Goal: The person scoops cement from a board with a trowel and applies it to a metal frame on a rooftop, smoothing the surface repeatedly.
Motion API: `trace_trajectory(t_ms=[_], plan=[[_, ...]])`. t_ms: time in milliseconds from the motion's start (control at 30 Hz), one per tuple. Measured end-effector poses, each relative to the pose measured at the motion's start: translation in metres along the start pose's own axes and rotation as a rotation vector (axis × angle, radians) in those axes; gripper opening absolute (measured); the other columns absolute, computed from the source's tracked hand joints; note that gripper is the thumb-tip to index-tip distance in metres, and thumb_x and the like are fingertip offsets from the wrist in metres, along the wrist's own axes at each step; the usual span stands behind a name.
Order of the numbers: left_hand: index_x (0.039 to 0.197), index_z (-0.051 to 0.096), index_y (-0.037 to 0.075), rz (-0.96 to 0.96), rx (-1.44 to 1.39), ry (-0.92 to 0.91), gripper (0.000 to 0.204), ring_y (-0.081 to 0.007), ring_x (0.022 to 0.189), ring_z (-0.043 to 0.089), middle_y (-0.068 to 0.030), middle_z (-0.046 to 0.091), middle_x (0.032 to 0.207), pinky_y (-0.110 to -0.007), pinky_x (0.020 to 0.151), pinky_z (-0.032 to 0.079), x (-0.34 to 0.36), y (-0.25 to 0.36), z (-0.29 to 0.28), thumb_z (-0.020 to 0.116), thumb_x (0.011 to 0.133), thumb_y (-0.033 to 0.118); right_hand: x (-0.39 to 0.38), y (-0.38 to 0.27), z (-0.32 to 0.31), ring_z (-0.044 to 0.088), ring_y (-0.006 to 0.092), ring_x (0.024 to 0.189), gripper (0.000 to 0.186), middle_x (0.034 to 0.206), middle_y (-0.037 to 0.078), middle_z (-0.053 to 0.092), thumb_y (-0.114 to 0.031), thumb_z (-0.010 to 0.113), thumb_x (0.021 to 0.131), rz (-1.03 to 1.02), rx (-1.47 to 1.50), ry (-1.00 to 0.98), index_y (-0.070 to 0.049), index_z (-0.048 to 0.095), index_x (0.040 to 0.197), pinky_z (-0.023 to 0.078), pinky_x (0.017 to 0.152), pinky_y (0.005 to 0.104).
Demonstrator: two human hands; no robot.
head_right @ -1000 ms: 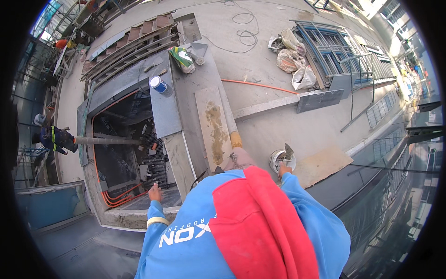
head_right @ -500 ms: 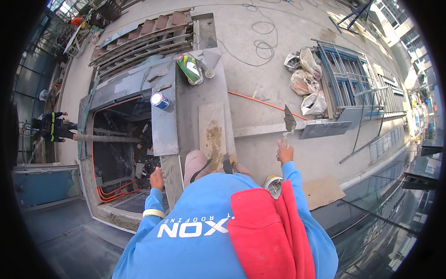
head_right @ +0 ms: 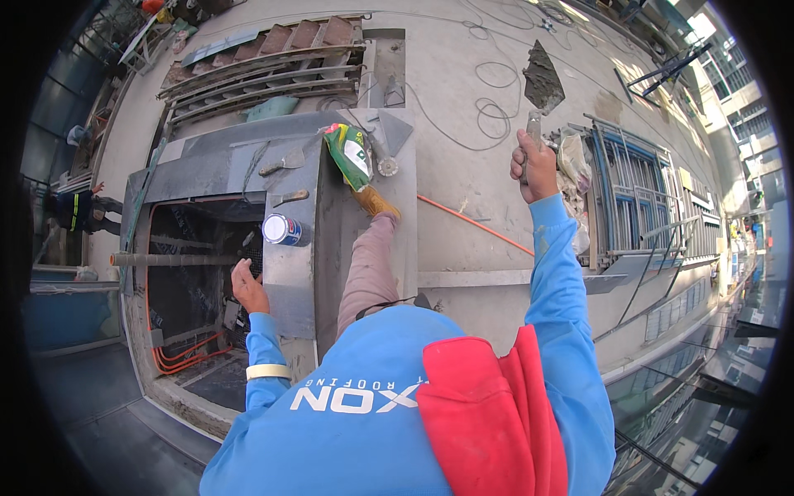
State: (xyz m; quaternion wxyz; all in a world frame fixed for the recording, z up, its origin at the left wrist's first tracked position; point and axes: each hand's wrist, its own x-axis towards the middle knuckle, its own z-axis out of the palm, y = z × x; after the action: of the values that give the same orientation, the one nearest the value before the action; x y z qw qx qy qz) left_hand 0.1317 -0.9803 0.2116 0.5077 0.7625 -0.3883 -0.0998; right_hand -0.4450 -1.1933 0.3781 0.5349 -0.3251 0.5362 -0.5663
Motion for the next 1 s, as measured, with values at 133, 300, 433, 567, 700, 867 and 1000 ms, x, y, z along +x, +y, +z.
trace_trajectory(t_ms=[133,300,433,567,700,867,1000], plan=[[0.116,0.07,-0.001,0.029,0.129,0.116,0.039,-0.0264,0.114,0.062,-0.0142,0.061,0.127,-0.037,0.085,0.057,0.17,0.0,0.111,0.044,0.108,0.028,0.209,-0.002,0.12,0.045,0.0107,0.045,0.027,0.065,-0.001,0.047,-0.029,0.072,0.094,-0.033,-0.013,-0.112,-0.012,0.051,0.092,0.035,0.041,0.0275],[0.113,0.071,-0.004,-0.068,0.081,0.084,0.042,-0.0314,0.112,0.063,-0.019,0.063,0.123,-0.04,0.097,0.05,0.266,0.039,0.21,0.044,0.108,0.028,0.327,0.032,0.186,0.045,0.0104,0.045,0.028,0.064,-0.001,0.048,-0.028,0.073,0.093,0.275,-0.127,-0.048,-0.012,0.051,0.092,0.036,0.041,0.0276],[0.112,0.071,-0.004,0.0,0.141,-0.054,0.042,-0.0308,0.112,0.062,-0.0177,0.062,0.126,-0.038,0.095,0.049,0.314,0.07,0.238,0.044,0.108,0.028,0.329,0.045,0.17,0.045,0.0104,0.044,0.027,0.062,-0.002,0.047,-0.028,0.074,0.091,0.454,-0.203,0.061,-0.013,0.051,0.092,0.037,0.041,0.0274],[0.123,0.065,-0.002,-0.412,-0.106,-0.018,0.054,-0.0285,0.115,0.06,-0.0137,0.063,0.127,-0.044,0.099,0.045,0.391,0.091,0.254,0.035,0.109,0.041,0.32,0.042,0.138,0.045,0.0121,0.044,0.029,0.062,0.0,0.05,-0.026,0.075,0.089,0.605,-0.187,0.306,-0.011,0.051,0.092,0.037,0.039,0.0289],[0.129,0.062,-0.001,-0.424,-0.148,-0.003,0.063,-0.0303,0.114,0.059,-0.0153,0.064,0.128,-0.046,0.097,0.045,0.445,0.088,0.264,0.029,0.109,0.049,0.359,0.029,0.136,0.045,0.0119,0.046,0.028,0.063,-0.001,0.048,-0.025,0.075,0.089,0.623,-0.066,0.446,-0.011,0.051,0.093,0.035,0.04,0.0279],[0.126,0.064,-0.001,-0.421,-0.135,0.037,0.073,-0.0307,0.114,0.059,-0.0157,0.065,0.128,-0.046,0.097,0.045,0.467,0.082,0.285,0.024,0.107,0.057,0.476,-0.006,0.183,0.045,0.0106,0.046,0.029,0.062,-0.002,0.047,-0.028,0.075,0.09,0.533,-0.09,0.331,-0.015,0.05,0.091,0.035,0.04,0.0283],[0.126,0.064,-0.001,-0.537,-0.098,0.106,0.085,-0.0318,0.117,0.059,-0.0162,0.065,0.127,-0.046,0.095,0.045,0.462,0.094,0.289,0.018,0.104,0.067,0.591,-0.024,0.249,0.044,0.0101,0.045,0.03,0.061,-0.002,0.047,-0.026,0.075,0.091,0.413,-0.209,0.121,-0.012,0.049,0.09,0.035,0.04,0.0288]])
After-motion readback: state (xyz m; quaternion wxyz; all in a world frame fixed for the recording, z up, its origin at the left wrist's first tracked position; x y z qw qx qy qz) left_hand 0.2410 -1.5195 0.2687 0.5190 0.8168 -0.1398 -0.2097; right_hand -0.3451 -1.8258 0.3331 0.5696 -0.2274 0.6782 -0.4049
